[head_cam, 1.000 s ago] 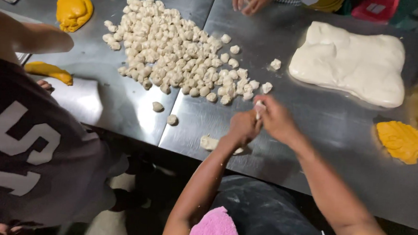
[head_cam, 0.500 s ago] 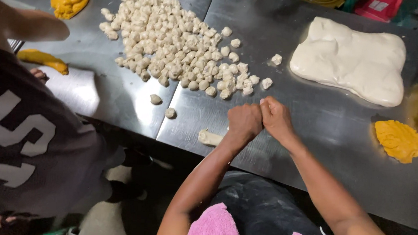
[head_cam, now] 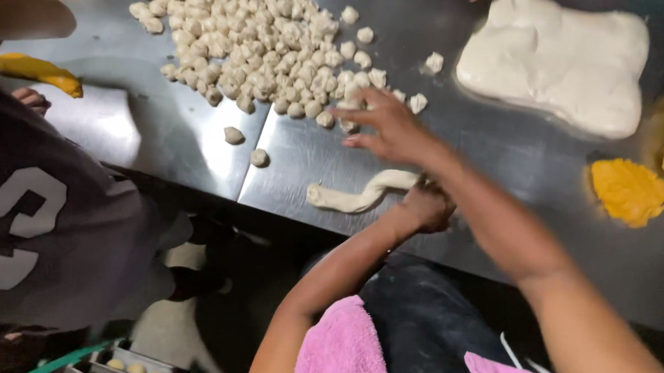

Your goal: Portioning bread dough by pinching off small pieces from a rolled-out strip on a stainless steel workbench.

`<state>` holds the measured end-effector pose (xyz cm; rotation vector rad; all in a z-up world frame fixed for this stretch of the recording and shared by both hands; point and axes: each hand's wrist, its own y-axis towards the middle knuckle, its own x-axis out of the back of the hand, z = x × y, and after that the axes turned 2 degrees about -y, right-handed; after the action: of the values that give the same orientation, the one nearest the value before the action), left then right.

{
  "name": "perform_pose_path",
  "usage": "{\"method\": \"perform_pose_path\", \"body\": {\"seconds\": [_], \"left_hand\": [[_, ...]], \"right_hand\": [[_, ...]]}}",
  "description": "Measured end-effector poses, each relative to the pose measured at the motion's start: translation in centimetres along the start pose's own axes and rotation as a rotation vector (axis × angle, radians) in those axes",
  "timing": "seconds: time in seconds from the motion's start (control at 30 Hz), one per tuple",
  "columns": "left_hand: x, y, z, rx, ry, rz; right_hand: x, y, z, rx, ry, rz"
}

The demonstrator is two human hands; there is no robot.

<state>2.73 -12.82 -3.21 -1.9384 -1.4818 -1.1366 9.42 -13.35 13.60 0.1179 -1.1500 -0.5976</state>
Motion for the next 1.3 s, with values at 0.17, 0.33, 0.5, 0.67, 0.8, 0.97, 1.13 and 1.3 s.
{"method": "perform_pose_path", "body": {"seconds": [0.17,0.33,0.5,0.67,0.8,0.97,1.13,1.3], "left_hand": [[2.3,-4.9,4.7,0.058,-0.007,0.083],[6.5,-12.8,9.7,0.356,0.408,0.140],[3.8,-14.9,12.3,0.323,0.281,0.063],[5.1,-14.5,13.0,0.236,0.281,0.090],[3.8,-15.4,14.3,0.159,0.263,0.039],[6.1,-16.6,9.8,0.176,0.437,0.116],[1.7,-17.9,10.7,-0.094,0.694,0.211],[3.2,-10.3,10.9,0.066,0.417,-0.206]], "right_hand": [[-4.6,-9.4,-7.7,-0.400,-0.144,0.259],[-13.2,-21.9,-9.2,-0.618,-0.160,0.350],[-5.3,-14.2,1.1,-1.657,0.527,0.176],[-4.3,-31.2,-5.7,-0.690,-0.225,0.299],[-1.6,-35.6,-2.4,-0.927,-0.410,0.368],[-8.8,-35.9,2.4,-1.078,-0.742,0.316],[-13.3,-32.8,3.7,-1.024,-0.639,0.232],[-11.6,-30.1,-4.7,-1.031,-0.582,0.051]]}}
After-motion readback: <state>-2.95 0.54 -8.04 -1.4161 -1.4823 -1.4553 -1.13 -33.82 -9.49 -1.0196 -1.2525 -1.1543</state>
